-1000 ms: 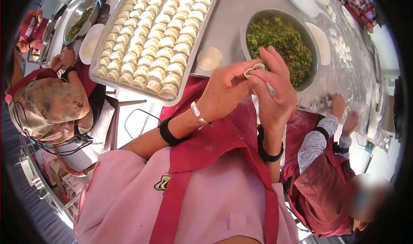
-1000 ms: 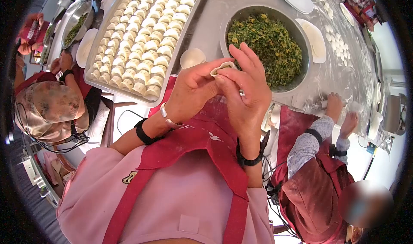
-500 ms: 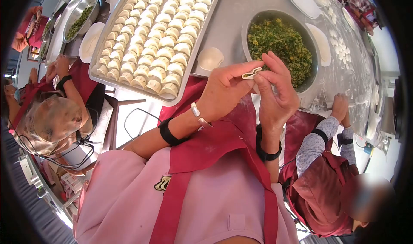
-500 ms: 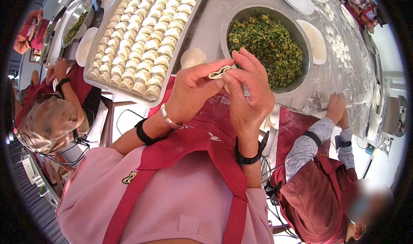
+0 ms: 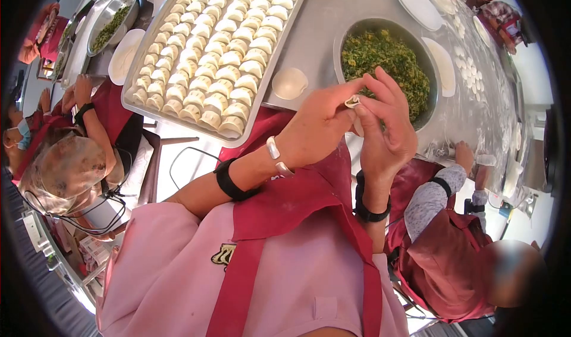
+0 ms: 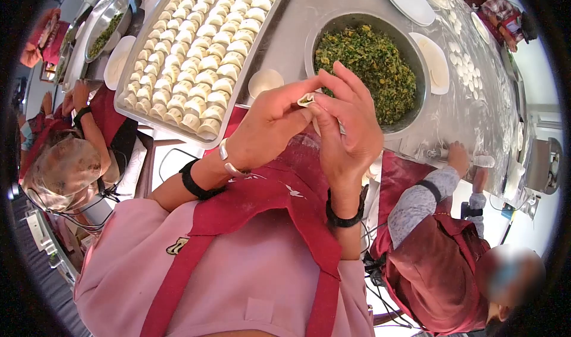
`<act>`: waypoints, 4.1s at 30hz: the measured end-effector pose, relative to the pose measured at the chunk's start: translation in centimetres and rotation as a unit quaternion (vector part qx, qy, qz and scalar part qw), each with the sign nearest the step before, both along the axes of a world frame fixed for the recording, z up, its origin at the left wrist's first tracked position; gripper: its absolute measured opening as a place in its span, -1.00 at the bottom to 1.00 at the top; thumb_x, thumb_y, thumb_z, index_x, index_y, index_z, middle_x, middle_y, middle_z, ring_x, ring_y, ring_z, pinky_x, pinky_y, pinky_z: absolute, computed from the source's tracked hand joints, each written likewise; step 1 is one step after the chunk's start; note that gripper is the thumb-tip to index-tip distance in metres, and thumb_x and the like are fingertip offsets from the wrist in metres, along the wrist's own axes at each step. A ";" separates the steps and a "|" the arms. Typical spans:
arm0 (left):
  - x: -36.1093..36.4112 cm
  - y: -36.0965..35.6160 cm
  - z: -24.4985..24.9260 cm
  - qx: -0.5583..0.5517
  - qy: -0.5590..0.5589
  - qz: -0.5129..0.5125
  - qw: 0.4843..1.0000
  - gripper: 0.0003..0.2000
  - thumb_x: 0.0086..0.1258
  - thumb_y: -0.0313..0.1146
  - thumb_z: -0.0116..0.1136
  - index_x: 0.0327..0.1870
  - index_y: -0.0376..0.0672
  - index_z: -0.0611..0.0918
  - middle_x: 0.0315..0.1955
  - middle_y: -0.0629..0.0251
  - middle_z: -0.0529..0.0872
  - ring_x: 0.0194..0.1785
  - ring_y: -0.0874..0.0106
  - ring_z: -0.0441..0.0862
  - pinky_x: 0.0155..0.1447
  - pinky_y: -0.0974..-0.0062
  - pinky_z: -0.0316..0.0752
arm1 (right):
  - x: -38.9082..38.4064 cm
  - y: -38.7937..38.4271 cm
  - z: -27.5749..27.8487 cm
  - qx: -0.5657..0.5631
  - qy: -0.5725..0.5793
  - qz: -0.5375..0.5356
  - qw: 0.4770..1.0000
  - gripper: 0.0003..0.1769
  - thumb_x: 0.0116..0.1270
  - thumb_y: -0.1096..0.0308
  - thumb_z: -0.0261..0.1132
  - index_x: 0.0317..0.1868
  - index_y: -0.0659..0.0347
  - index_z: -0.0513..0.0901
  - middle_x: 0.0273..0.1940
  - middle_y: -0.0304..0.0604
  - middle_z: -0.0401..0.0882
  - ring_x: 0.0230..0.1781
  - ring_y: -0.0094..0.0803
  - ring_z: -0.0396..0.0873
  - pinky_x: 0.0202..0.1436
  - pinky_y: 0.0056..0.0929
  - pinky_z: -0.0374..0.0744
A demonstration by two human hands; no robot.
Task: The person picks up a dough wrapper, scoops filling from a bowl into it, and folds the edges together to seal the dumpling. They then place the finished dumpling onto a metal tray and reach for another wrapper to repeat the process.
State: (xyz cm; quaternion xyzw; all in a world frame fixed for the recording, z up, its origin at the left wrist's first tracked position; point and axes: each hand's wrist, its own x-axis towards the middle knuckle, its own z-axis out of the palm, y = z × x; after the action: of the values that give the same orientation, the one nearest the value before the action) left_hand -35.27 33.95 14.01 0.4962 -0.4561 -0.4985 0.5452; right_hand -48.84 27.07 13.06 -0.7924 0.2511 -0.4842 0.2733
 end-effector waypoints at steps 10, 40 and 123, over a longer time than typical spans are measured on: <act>0.0 -0.7 -0.2 -0.031 0.037 -0.049 0.998 -0.53 0.48 -0.57 -0.02 0.41 -0.34 0.32 -0.12 0.25 0.65 -0.13 0.58 0.61 -0.03 0.59 0.56 | -0.1 0.6 2.5 0.147 0.004 -0.004 0.989 -0.76 0.10 0.58 0.45 -0.16 0.28 0.74 0.02 -0.04 0.73 0.33 -0.05 0.50 0.23 -0.25 0.55; -0.2 0.2 -0.1 0.032 0.053 -0.013 0.998 -0.60 0.45 -0.58 0.10 0.30 -0.38 0.46 0.01 0.28 0.66 0.04 0.57 0.61 0.05 0.59 0.60 | 0.8 1.6 1.3 0.241 -0.141 0.028 0.960 -0.77 0.20 0.56 0.42 -0.10 0.27 0.77 0.01 -0.04 0.74 0.36 0.00 0.46 0.35 -0.18 0.46; 0.2 2.0 -0.3 0.097 0.510 -0.113 0.847 -0.63 0.67 -0.21 -0.17 0.27 -0.28 0.47 0.27 0.23 0.47 0.34 0.40 0.45 0.52 0.19 0.31 | -1.8 -0.3 1.6 0.048 0.028 0.135 0.989 -0.88 0.16 0.42 0.47 -0.27 0.18 0.76 -0.16 -0.09 0.79 0.23 0.00 0.59 0.49 0.15 0.23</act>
State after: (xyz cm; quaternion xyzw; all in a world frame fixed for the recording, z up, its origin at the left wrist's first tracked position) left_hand -35.04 35.93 13.76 0.1669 -0.1160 -0.7814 0.5900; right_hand -50.65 26.80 14.65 -0.8183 0.1722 -0.4078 0.3667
